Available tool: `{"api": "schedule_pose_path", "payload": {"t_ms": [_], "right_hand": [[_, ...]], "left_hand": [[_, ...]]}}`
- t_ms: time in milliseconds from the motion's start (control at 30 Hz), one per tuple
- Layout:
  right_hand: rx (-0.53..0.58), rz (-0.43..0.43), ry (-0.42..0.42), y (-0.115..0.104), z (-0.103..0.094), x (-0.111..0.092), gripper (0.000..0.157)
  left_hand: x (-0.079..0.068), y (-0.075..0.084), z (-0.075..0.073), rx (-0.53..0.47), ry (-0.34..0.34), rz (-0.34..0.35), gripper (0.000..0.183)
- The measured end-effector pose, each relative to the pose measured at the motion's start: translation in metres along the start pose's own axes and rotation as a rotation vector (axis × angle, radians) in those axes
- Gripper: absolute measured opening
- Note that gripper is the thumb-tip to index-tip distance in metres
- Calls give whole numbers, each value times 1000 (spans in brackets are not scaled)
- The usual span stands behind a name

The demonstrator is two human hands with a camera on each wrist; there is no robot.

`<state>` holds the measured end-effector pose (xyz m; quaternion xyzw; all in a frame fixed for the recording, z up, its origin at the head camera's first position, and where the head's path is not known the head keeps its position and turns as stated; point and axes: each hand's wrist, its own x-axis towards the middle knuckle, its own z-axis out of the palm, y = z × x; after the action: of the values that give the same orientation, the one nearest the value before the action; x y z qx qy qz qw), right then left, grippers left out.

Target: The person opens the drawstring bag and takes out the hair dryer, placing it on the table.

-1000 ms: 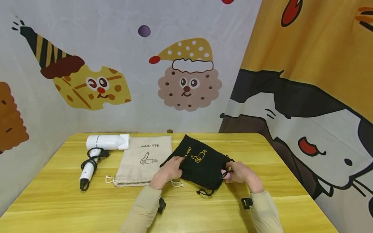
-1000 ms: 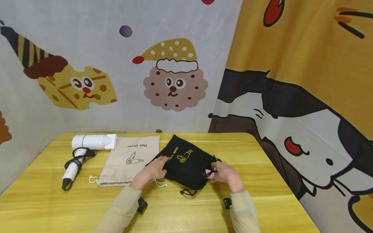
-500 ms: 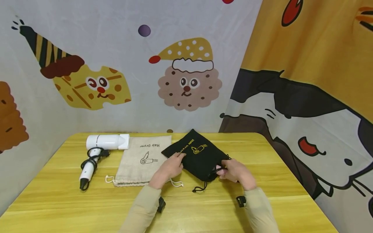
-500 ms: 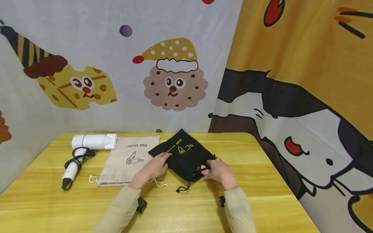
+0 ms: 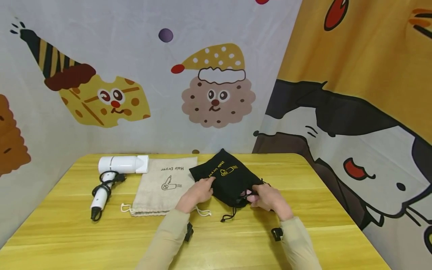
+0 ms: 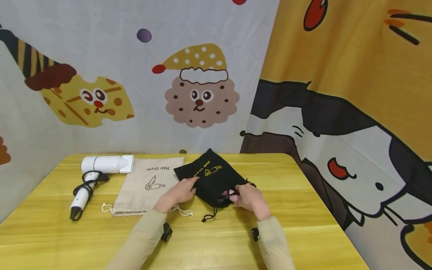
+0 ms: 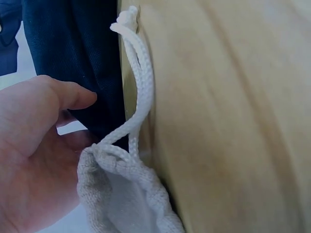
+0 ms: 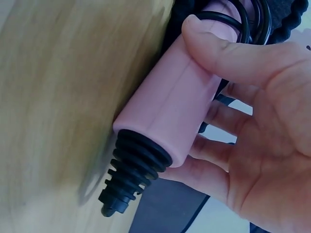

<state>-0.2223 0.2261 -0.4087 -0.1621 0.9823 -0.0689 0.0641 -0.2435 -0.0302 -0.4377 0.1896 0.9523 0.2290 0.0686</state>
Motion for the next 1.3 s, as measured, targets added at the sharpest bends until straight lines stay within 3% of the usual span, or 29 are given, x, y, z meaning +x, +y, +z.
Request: {"api": "schedule_pose_path", "payload": {"t_ms": [400,633,867,1300], "right_hand": [[13,-59,17,11,1,-1,31],[30,-74,22,17,-1,-5,32],[65,-155,32,24,-4,-9,32],[82,-193,37,35,-5,-13,31]], "left_hand": [[1,1,-2,-3,-39,-38,49],[1,1,-2,5,-37,-34,48],[0,2,-2,16,-35,-41,47],[1,0,0,15,-49,-62,47]]}}
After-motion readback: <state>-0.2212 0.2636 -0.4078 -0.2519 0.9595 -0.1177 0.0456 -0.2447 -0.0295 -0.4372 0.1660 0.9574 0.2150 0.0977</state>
